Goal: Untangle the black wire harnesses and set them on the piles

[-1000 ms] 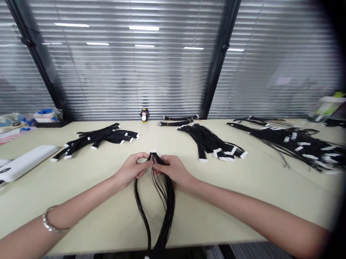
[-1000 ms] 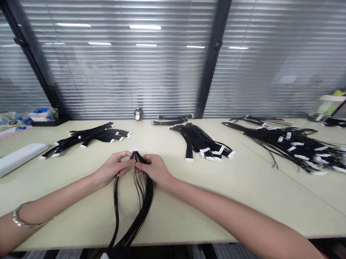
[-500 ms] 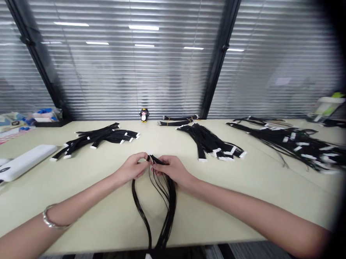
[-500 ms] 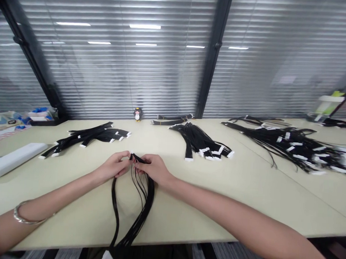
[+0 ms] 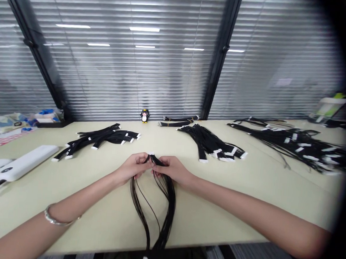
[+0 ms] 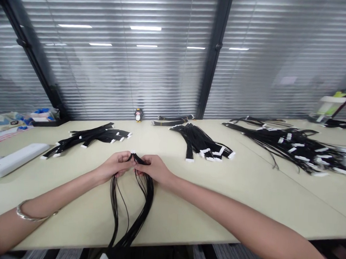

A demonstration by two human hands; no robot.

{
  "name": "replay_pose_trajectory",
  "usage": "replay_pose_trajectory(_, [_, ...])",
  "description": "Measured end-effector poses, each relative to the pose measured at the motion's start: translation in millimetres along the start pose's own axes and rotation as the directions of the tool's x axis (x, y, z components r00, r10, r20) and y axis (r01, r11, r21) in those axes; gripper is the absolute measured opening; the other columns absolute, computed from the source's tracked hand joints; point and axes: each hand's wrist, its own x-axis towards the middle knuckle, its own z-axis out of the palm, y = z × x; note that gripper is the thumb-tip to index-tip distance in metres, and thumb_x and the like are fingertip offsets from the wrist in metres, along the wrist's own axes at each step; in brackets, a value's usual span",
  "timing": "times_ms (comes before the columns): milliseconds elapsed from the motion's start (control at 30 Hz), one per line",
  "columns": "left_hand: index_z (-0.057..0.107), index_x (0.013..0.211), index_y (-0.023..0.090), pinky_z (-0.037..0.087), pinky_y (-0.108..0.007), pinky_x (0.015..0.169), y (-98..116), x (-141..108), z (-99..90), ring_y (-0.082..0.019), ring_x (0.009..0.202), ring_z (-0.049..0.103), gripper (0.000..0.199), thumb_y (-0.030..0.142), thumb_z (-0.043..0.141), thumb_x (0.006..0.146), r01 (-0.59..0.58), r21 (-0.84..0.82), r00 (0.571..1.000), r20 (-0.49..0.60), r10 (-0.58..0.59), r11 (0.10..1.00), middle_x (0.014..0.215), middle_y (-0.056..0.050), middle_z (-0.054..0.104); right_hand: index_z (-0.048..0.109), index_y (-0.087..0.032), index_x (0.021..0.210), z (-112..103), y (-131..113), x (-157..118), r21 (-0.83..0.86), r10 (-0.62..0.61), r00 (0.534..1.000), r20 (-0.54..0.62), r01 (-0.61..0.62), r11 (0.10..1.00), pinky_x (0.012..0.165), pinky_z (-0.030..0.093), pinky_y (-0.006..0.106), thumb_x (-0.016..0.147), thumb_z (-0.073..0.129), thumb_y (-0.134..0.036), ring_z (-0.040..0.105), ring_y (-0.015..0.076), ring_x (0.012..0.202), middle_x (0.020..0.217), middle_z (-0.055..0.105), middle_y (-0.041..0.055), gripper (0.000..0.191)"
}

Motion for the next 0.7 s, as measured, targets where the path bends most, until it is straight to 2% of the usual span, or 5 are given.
replay_pose_trajectory(300, [0.048, 0.078, 0.013, 0.030, -0.013, 0.039, -3.2, 0.4, -0.7, -0.001, 0.043, 0.033, 0.029, 0.038, 0.060, 0.070, -0.049, -0.021, 0.999, 0.002, 0.049, 0.999, 0.058, 0.004, 0.039, 0.059, -0.012, 0.076, 0.6, 5.6, 0.0, -0.029, -0.052, 0.995, -0.089, 0.049, 0.998, 0.059, 0.042, 0.025, 0.074, 0.061, -0.036, 0.054, 0.0118, 0.059, 0.068, 0.059, 0.0026, 0.024])
replay_pose_trajectory(400, [0.049, 0.080, 0.013, 0.036, -0.016, 0.043, -4.3, 1.5, -1.6, -0.004, 0.047, 0.041, 0.023, 0.034, 0.055, 0.074, -0.060, 0.067, 0.997, 0.057, 0.056, 0.996, 0.057, 0.003, 0.044, 0.059, -0.013, 0.076, 0.3, 7.4, 0.1, 0.012, -0.036, 0.995, -0.092, 0.037, 0.999, 0.059, 0.044, 0.026, 0.074, 0.062, -0.035, 0.054, 0.0121, 0.058, 0.068, 0.060, 0.0028, 0.022])
replay_pose_trajectory(500, [0.050, 0.079, 0.011, 0.036, -0.016, 0.047, -4.5, 3.0, -1.7, -0.005, 0.052, 0.046, 0.019, 0.030, 0.053, 0.074, -0.089, 0.194, 0.994, 0.081, 0.074, 0.977, 0.065, 0.000, 0.052, 0.060, -0.012, 0.075, 0.3, 8.2, 0.2, 0.029, -0.021, 0.998, -0.064, 0.023, 0.999, 0.059, 0.044, 0.026, 0.073, 0.062, -0.032, 0.054, 0.0123, 0.057, 0.068, 0.060, 0.0034, 0.020])
replay_pose_trajectory(600, [0.051, 0.079, 0.011, 0.035, -0.015, 0.049, -5.5, 4.5, -1.5, -0.004, 0.054, 0.045, 0.020, 0.030, 0.053, 0.074, -0.133, 0.233, 0.991, 0.023, 0.131, 0.963, 0.067, 0.000, 0.052, 0.061, -0.012, 0.077, 0.4, 7.9, 0.9, 0.056, -0.013, 0.999, -0.050, 0.016, 0.998, 0.061, 0.045, 0.026, 0.073, 0.062, -0.032, 0.055, 0.0124, 0.059, 0.070, 0.061, 0.0046, 0.021])
replay_pose_trajectory(700, [0.051, 0.078, 0.011, 0.036, -0.015, 0.052, -6.8, 5.7, -1.0, -0.004, 0.056, 0.045, 0.023, 0.034, 0.052, 0.076, -0.145, 0.177, 0.986, -0.057, 0.157, 0.973, 0.064, 0.001, 0.050, 0.063, -0.011, 0.081, 0.1, 7.2, 2.2, 0.100, 0.005, 0.999, -0.039, -0.001, 0.995, 0.067, 0.047, 0.028, 0.074, 0.062, -0.035, 0.058, 0.0139, 0.068, 0.075, 0.063, 0.0058, 0.025])
